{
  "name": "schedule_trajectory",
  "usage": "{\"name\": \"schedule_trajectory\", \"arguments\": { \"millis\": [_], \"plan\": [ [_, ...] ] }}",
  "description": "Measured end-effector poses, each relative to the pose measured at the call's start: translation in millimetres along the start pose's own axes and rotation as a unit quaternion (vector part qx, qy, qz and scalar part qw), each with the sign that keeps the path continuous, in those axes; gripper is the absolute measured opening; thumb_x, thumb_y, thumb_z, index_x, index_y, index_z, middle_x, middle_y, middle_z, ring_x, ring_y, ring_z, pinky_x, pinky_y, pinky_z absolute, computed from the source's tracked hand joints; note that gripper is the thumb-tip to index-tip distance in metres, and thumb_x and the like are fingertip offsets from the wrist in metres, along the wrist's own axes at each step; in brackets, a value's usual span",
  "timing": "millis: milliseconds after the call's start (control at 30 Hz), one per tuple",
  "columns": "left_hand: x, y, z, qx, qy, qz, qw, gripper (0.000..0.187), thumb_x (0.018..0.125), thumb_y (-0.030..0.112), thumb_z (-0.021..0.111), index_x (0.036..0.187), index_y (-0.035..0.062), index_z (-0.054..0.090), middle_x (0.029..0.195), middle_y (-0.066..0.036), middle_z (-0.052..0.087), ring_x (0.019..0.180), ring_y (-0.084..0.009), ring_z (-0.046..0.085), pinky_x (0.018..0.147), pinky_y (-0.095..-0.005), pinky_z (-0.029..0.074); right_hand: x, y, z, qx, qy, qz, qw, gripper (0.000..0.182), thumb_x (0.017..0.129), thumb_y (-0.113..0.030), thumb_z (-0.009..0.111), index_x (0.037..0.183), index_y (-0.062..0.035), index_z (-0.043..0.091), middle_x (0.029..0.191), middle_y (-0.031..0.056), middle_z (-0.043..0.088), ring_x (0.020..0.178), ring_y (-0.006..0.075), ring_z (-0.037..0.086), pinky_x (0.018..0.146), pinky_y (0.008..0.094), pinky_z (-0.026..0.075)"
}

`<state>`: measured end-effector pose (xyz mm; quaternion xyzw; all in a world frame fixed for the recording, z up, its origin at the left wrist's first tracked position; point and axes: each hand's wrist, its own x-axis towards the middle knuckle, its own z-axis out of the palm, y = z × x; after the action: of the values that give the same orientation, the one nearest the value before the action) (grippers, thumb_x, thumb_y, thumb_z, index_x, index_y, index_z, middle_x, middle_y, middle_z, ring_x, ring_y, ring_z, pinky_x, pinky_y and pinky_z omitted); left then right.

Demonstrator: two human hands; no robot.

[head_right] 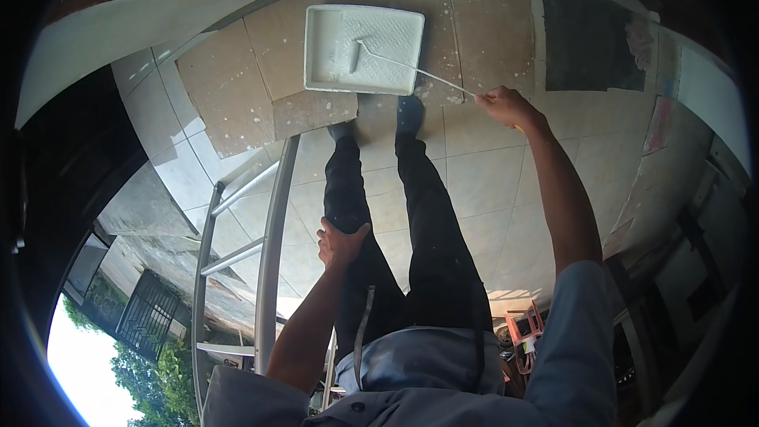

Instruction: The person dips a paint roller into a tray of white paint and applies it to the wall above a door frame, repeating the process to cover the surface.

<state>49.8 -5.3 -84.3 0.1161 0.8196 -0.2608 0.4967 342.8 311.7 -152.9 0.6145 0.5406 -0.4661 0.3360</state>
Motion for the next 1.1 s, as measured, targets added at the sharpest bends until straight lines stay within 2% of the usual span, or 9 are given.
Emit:
{"name": "schedule_trajectory", "arguments": {
  "millis": [167,267,300,400,433,533,633,900,1100],
  "plan": [
    [0.4,2.0,-0.3,-0.005,-0.003,0.000,1.000,0.106,0.064,0.055,0.080,0.140,0.0037,0.027,0.125,-0.023,0.048,0.116,-0.0404,0.054,0.095,-0.0496,0.047,-15.4,24.7,14.9,0.021,0.021,0.027,0.999,0.050,0.095,-0.052,0.051,0.100,-0.0051,0.068,0.066,0.0085,0.062,0.049,0.0185,0.055,0.050,0.0365,0.047],
    [-2.1,5.1,1.0,0.004,-0.004,0.000,1.000,0.106,0.064,0.055,0.080,0.140,0.0037,0.027,0.126,-0.024,0.048,0.116,-0.0405,0.054,0.096,-0.0497,0.047,-7.4,-1.2,22.1,-0.021,-0.008,0.019,1.000,0.049,0.095,-0.051,0.051,0.105,-0.0066,0.069,0.079,0.0135,0.069,0.064,0.0264,0.066,0.063,0.0394,0.053],
    [-2.0,6.1,0.0,0.007,-0.001,0.000,1.000,0.106,0.064,0.056,0.080,0.140,0.0036,0.027,0.126,-0.024,0.048,0.116,-0.0405,0.054,0.096,-0.0498,0.047,-2.3,-6.7,35.0,-0.026,0.077,-0.071,0.994,0.053,0.095,-0.052,0.051,0.103,-0.0032,0.068,0.078,0.0166,0.069,0.067,0.0289,0.067,0.064,0.0399,0.051],
    [-2.1,6.8,2.8,0.022,0.011,0.005,1.000,0.106,0.064,0.056,0.079,0.141,0.0034,0.027,0.126,-0.024,0.048,0.117,-0.0406,0.054,0.096,-0.0500,0.047,2.5,-15.9,38.6,0.002,0.025,-0.001,1.000,0.049,0.095,-0.050,0.050,0.111,-0.0081,0.069,0.111,0.0205,0.067,0.110,0.0391,0.062,0.094,0.0443,0.049],
    [-1.8,7.3,1.3,0.025,0.008,0.000,1.000,0.107,0.064,0.057,0.079,0.141,0.0035,0.027,0.128,-0.024,0.048,0.118,-0.0399,0.053,0.097,-0.0494,0.046,-0.8,5.1,42.8,-0.028,0.066,-0.046,0.996,0.048,0.094,-0.051,0.052,0.109,-0.0089,0.069,0.095,0.0167,0.072,0.087,0.0328,0.070,0.077,0.0411,0.055],
    [-2.9,10.0,2.3,0.023,-0.004,-0.004,1.000,0.109,0.064,0.058,0.079,0.142,0.0034,0.026,0.130,-0.024,0.047,0.120,-0.0393,0.053,0.098,-0.0490,0.045,-22.9,46.2,40.0,0.056,0.009,0.054,0.997,0.049,0.094,-0.053,0.053,0.108,-0.0088,0.068,0.069,0.0082,0.066,0.054,0.0176,0.061,0.049,0.0322,0.048],
    [-4.1,10.4,2.5,0.017,0.003,0.001,1.000,0.108,0.064,0.056,0.079,0.142,0.0031,0.026,0.127,-0.024,0.048,0.119,-0.0411,0.052,0.097,-0.0504,0.046,-37.3,67.2,50.0,0.092,0.002,0.066,0.994,0.048,0.094,-0.054,0.054,0.109,-0.0111,0.068,0.065,0.0035,0.062,0.046,0.0107,0.053,0.041,0.0271,0.043],
    [-7.7,23.1,7.5,0.044,0.021,0.011,0.999,0.108,0.064,0.056,0.079,0.142,0.0038,0.026,0.128,-0.024,0.047,0.120,-0.0410,0.051,0.098,-0.0501,0.045,0.3,10.8,114.2,0.171,0.013,0.008,0.985,0.052,0.093,-0.056,0.051,0.106,-0.0087,0.069,0.068,0.0091,0.066,0.048,0.0206,0.060,0.054,0.0372,0.050],
    [-12.7,31.1,2.5,0.058,0.006,-0.002,0.998,0.109,0.065,0.057,0.080,0.143,0.0036,0.025,0.133,-0.024,0.046,0.121,-0.0381,0.053,0.100,-0.0475,0.045,-48.5,59.2,129.2,0.236,-0.027,0.092,0.967,0.053,0.092,-0.057,0.052,0.118,-0.0131,0.068,0.068,0.0047,0.065,0.051,0.0142,0.059,0.052,0.0299,0.049]
  ]
}}
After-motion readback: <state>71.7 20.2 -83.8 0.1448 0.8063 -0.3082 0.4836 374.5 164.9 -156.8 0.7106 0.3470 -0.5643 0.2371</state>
